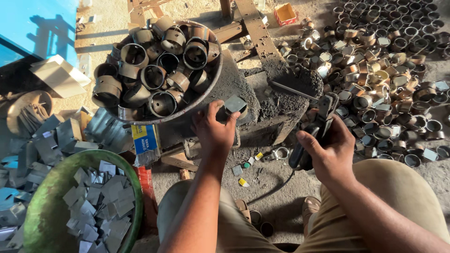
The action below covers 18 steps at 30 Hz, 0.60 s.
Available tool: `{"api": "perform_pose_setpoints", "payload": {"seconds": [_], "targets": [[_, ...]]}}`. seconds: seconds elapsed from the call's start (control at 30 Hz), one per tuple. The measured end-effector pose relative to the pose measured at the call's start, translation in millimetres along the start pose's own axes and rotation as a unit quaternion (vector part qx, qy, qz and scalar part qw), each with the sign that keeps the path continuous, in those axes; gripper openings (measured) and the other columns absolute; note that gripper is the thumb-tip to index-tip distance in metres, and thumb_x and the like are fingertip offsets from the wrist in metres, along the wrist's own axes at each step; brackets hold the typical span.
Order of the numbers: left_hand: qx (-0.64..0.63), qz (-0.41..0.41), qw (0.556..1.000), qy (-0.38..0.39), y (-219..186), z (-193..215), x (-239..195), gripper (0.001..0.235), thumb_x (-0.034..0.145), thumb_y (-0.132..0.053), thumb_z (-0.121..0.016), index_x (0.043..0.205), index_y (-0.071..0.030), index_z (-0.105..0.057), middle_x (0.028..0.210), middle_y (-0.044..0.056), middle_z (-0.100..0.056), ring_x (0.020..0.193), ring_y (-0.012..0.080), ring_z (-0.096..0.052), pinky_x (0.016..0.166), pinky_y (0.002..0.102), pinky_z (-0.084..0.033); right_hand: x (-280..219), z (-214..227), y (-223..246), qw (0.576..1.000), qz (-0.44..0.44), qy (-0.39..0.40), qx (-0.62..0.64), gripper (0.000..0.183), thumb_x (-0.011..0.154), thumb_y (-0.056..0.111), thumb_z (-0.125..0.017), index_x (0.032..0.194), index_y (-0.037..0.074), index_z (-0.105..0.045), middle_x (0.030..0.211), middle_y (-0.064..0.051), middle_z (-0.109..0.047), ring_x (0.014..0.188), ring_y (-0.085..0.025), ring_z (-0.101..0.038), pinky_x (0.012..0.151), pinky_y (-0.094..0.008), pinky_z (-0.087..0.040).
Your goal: The person positions small metal plates against cylindrical metal rings and welds them together using a handheld welding tool, handling each component individually on a floor-based workspace.
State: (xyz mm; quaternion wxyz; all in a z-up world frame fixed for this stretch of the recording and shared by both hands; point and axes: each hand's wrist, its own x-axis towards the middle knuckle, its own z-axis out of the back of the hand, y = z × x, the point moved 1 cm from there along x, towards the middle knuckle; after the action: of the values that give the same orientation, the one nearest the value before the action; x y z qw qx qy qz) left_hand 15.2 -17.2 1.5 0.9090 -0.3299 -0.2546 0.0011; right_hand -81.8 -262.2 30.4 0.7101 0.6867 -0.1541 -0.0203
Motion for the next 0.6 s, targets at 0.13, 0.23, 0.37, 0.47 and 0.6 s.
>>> {"api": "perform_pose_setpoints", "payload": {"seconds": [0.13,0.23,0.37,0.47,0.6], "targets": [[0.037,0.059,0.997,0.036,2.7,-2.2,-1.2,0.054,0.070,-0.038,-0.092,0.115,-0.019,-0.070,0.115,0.004,-0.076,0.121,0.0351,-0.054,0.105,0.057,-0.032,0.6,-3.6,-3.0,1.000,-0.026,0.000,-0.010,0.050,0.088,0.025,-0.083,0.126,0.001,-0.061,0.092,0.000,-0.064,0.085,-0.006,-0.060,0.077,-0.023,-0.053],[0.037,0.060,0.996,0.047,5.0,-3.8,-3.2,0.060,0.070,-0.041,-0.092,0.119,-0.018,-0.068,0.117,-0.002,-0.077,0.125,0.0350,-0.053,0.107,0.059,-0.030,1.0,-6.7,-5.9,0.999,-0.033,0.008,-0.013,0.049,0.087,0.023,-0.084,0.123,-0.001,-0.062,0.095,0.000,-0.066,0.086,-0.006,-0.062,0.079,-0.024,-0.055],[0.045,0.051,0.996,0.062,3.4,-3.8,-4.2,0.063,0.071,-0.043,-0.090,0.124,-0.018,-0.065,0.121,-0.002,-0.076,0.129,0.0347,-0.051,0.110,0.058,-0.028,1.4,-10.9,-7.6,0.999,-0.039,0.019,-0.020,0.053,0.086,0.023,-0.083,0.128,0.000,-0.061,0.096,0.000,-0.067,0.087,-0.006,-0.063,0.080,-0.024,-0.055],[0.046,0.058,0.995,0.066,0.0,-2.4,-3.6,0.062,0.071,-0.043,-0.090,0.123,-0.019,-0.066,0.122,-0.003,-0.076,0.128,0.0343,-0.052,0.109,0.058,-0.028,0.4,-14.0,-8.9,0.999,-0.026,0.035,-0.013,0.054,0.087,0.023,-0.084,0.129,-0.002,-0.060,0.099,0.000,-0.066,0.089,-0.006,-0.062,0.081,-0.023,-0.054],[0.048,0.054,0.995,0.062,-4.4,-0.3,-2.4,0.062,0.071,-0.044,-0.090,0.122,-0.019,-0.066,0.121,0.000,-0.076,0.128,0.0352,-0.052,0.108,0.058,-0.027,-2.3,-15.9,-12.7,0.997,-0.048,0.059,-0.004,0.056,0.083,0.020,-0.086,0.127,-0.003,-0.061,0.095,-0.003,-0.068,0.084,-0.007,-0.064,0.075,-0.024,-0.057]]}}
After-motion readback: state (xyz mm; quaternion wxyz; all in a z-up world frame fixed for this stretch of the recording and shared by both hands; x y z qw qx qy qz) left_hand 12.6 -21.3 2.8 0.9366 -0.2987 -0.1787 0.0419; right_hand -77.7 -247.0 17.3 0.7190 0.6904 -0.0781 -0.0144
